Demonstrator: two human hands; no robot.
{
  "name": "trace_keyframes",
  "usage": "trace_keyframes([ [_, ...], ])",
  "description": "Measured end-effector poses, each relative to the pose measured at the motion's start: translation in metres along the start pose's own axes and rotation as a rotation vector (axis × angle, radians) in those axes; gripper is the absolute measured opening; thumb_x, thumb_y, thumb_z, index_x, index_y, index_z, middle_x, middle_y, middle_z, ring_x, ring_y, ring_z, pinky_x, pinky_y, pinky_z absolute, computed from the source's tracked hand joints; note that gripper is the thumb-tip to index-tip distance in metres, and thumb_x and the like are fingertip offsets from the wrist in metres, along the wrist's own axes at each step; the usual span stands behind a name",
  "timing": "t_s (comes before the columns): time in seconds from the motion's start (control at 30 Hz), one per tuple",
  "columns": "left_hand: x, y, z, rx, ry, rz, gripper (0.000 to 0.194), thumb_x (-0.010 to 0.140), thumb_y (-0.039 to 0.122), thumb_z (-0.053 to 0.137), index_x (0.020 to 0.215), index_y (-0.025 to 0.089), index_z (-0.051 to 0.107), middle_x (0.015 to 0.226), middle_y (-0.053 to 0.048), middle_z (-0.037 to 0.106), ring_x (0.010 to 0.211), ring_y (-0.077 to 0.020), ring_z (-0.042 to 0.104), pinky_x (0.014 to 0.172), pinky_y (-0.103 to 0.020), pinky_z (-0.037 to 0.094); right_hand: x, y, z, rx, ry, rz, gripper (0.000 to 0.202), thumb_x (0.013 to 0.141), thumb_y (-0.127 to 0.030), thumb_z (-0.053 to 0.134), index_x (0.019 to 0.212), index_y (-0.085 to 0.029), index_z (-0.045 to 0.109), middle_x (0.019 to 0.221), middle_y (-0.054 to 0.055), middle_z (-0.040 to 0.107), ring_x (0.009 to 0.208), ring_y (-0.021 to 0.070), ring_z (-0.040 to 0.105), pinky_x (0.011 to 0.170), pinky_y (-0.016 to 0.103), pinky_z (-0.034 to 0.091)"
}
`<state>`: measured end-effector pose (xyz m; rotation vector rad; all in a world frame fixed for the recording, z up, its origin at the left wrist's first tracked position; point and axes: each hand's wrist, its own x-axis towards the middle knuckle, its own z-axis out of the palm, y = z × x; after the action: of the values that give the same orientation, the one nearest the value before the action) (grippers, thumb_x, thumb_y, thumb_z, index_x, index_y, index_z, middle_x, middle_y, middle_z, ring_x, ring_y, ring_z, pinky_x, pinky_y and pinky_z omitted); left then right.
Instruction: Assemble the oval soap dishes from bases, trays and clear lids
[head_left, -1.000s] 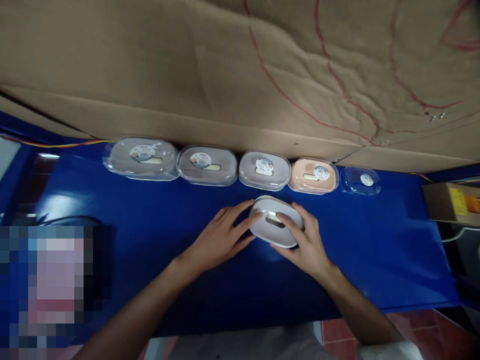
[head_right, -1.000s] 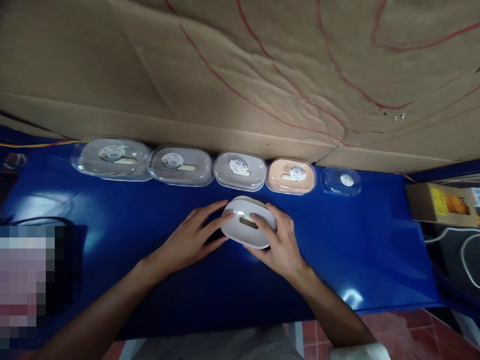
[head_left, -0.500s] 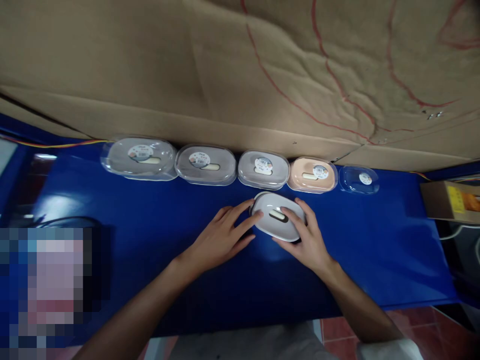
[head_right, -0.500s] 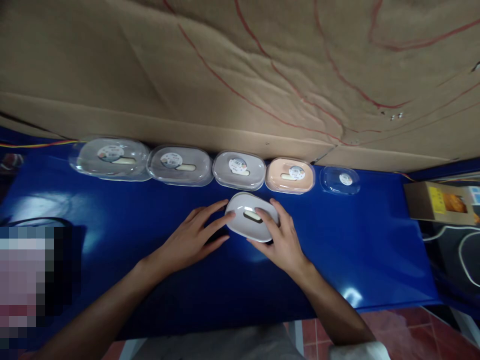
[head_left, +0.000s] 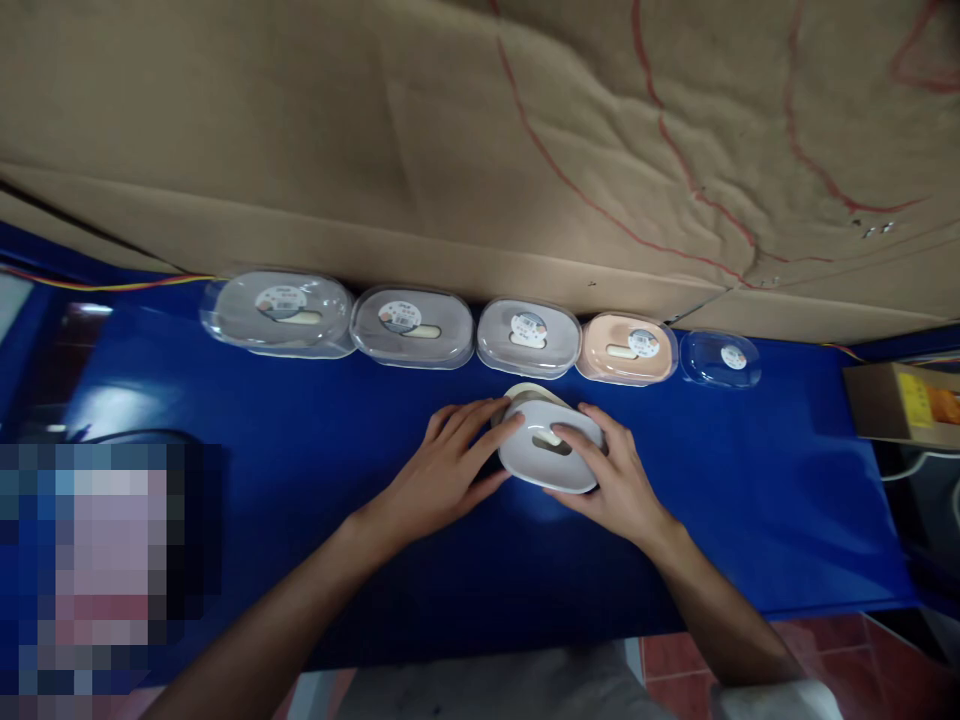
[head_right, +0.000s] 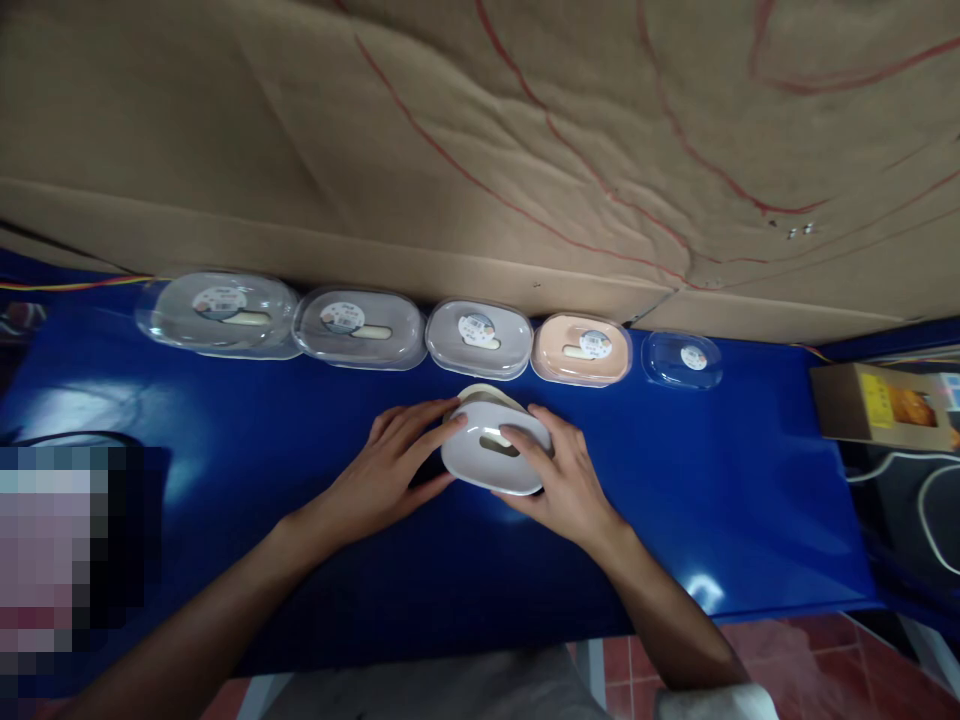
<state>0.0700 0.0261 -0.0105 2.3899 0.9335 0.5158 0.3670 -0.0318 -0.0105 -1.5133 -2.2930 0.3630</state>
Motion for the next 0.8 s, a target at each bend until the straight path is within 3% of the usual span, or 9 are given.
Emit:
trace_keyframes([
  [0.17,-0.002,0.006,-0.001,-0.231,-0.01,-0.17,0.085,0.101,0.033,0.078,0.171,0.036,0.03,0.179,-0.018,0.033,0.161,-0.0377,0.045,0.123,-0.059,0.05,0.0,0.0,0.001,-0.002,-0.002,0.013,0.076,0.097,-0.044,0.08,0.165,-0.035,0.047,0.169,0.02,0.043,0.157,0.0432,0.047,0.117,0.062,0.052],
  [0.27,-0.002,0.007,0.0,-0.234,-0.053,-0.159,0.086,0.102,0.029,0.077,0.172,0.037,0.027,0.176,-0.017,0.038,0.162,-0.0373,0.043,0.125,-0.061,0.048,0.002,0.0,-0.001,-0.001,0.0,-0.017,0.072,0.098,-0.044,0.08,0.163,-0.033,0.05,0.168,0.02,0.044,0.156,0.0424,0.049,0.116,0.061,0.052],
  [0.5,-0.003,0.0,-0.002,-0.233,-0.103,-0.176,0.101,0.091,0.034,0.089,0.173,0.039,0.03,0.162,-0.014,0.054,0.147,-0.037,0.059,0.12,-0.058,0.053,0.001,0.0,-0.007,0.042,-0.088,-0.092,0.074,0.094,-0.046,0.084,0.16,-0.032,0.054,0.162,0.019,0.051,0.152,0.0415,0.053,0.117,0.061,0.051],
  [0.8,-0.002,0.0,-0.01,-0.154,-0.145,-0.118,0.122,0.087,0.047,0.093,0.178,0.035,0.013,0.164,-0.017,0.052,0.149,-0.04,0.056,0.122,-0.058,0.051,-0.001,-0.001,-0.01,0.13,-0.103,-0.112,0.085,0.09,-0.042,0.087,0.165,-0.029,0.048,0.162,0.02,0.051,0.152,0.0394,0.053,0.118,0.057,0.054],
])
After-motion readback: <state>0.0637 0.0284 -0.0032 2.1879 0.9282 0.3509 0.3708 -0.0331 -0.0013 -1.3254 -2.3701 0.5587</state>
